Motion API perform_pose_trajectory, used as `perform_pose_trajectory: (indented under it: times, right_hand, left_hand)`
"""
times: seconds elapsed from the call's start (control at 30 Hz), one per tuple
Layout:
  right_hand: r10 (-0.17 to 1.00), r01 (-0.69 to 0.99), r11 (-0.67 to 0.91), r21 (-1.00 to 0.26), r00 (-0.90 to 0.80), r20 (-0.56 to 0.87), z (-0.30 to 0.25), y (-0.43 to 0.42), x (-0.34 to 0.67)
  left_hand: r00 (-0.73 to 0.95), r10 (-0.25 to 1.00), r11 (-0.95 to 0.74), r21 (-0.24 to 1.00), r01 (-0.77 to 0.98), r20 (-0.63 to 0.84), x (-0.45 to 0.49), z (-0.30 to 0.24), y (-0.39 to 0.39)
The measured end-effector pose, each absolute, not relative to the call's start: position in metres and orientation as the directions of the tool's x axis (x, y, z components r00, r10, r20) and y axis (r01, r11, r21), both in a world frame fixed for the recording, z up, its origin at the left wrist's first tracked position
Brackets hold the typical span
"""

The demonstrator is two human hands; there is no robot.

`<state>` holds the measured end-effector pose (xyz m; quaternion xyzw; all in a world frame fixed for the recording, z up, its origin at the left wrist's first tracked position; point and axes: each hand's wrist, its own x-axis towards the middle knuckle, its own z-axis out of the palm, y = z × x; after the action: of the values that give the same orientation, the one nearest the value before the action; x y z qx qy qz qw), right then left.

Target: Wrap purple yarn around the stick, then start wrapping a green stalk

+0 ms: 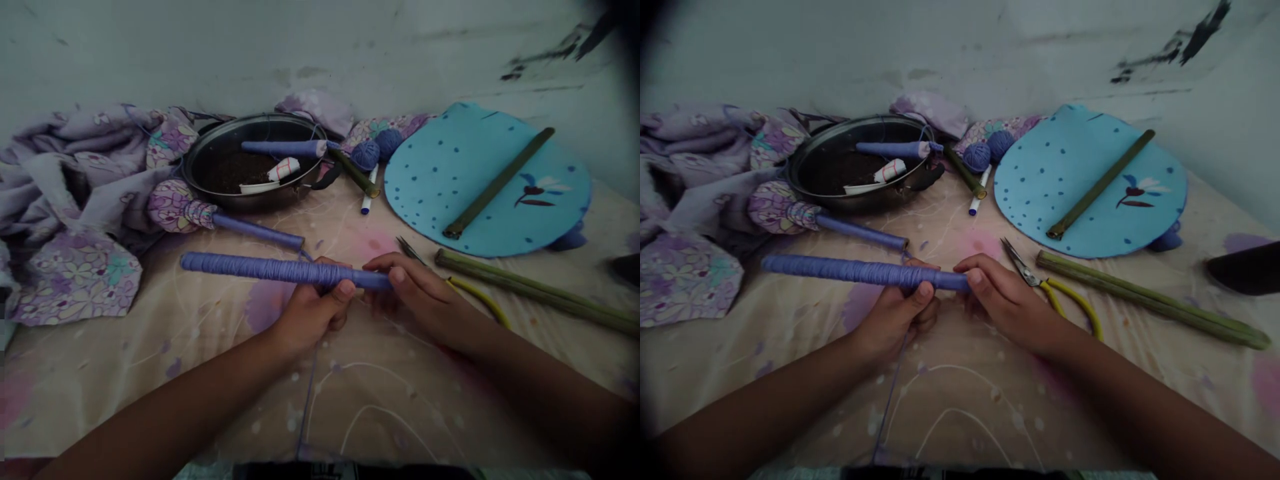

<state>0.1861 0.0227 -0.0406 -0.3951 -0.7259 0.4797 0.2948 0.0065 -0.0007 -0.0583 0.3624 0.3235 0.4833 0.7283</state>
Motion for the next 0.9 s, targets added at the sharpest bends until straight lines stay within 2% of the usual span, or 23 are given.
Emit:
perform_pose_trajectory:
  times: [0.07,0.13,0.2,0.27,0.37,0.43,0.5,0.57,0.63,0.7,0.77,0.9]
  right_hand:
    - [0.84,0.295,0.092,-0.951,-0.536,-0.085,-0.0385,0.0218,0.1863]
    - [0.85,0.35,0.101,-0.931,-0.517,-0.102,-0.0381,0.0211,0.1862]
    - [0.894,0.391,0.193,-0.9,-0.449,-0.004,-0.0397,0.0206,0.1854]
    - [0.904,0.38,0.314,-0.87,-0.399,0.152,-0.0425,0.0207,0.1838]
    - [0.845,0.292,0.482,-0.826,-0.405,0.35,-0.0466,0.022,0.181]
    - [0.821,0.262,0.53,-0.806,-0.395,0.412,-0.0476,0.0226,0.1797]
    - [0.862,0.259,0.459,-0.85,-0.36,0.355,-0.0464,0.0224,0.1792]
    - [0.92,0.239,0.256,-0.937,-0.357,0.16,-0.0436,0.022,0.1794]
    - [0.913,0.225,0.041,-0.973,-0.405,-0.055,-0.0402,0.0217,0.1797]
    - [0.885,0.242,-0.058,-0.969,-0.436,-0.162,-0.038,0.0216,0.18]
    - [0.895,0.261,-0.046,-0.964,-0.418,-0.156,-0.0383,0.0213,0.1801]
    - [0.927,0.213,0.172,-0.962,-0.364,0.085,-0.0454,0.0191,0.1796]
  left_hand:
    - [0.321,0.939,0.273,0.839,-0.472,-0.125,0.0067,-0.0593,-0.001]
    - [0.328,0.935,0.291,0.823,-0.487,-0.136,0.0069,-0.0593,-0.0009]
    - [0.337,0.93,0.31,0.806,-0.505,-0.147,0.0072,-0.0586,-0.0007]
    - [0.332,0.929,0.321,0.797,-0.512,-0.16,0.0075,-0.0574,-0.0003]
    - [0.313,0.931,0.329,0.795,-0.509,-0.185,0.0076,-0.0551,0.0002]
    - [0.316,0.93,0.33,0.798,-0.504,-0.185,0.0076,-0.0539,0.0007]
    - [0.326,0.93,0.324,0.802,-0.502,-0.172,0.0074,-0.0531,0.001]
    - [0.33,0.931,0.313,0.801,-0.511,-0.153,0.0068,-0.0528,0.001]
    - [0.336,0.93,0.313,0.8,-0.512,-0.149,0.006,-0.0525,0.0006]
    - [0.342,0.926,0.325,0.801,-0.503,-0.16,0.0053,-0.052,0.0001]
    - [0.35,0.92,0.342,0.802,-0.491,-0.178,0.0048,-0.0512,-0.0002]
    - [0.385,0.902,0.372,0.802,-0.468,-0.194,0.0045,-0.051,0.0006]
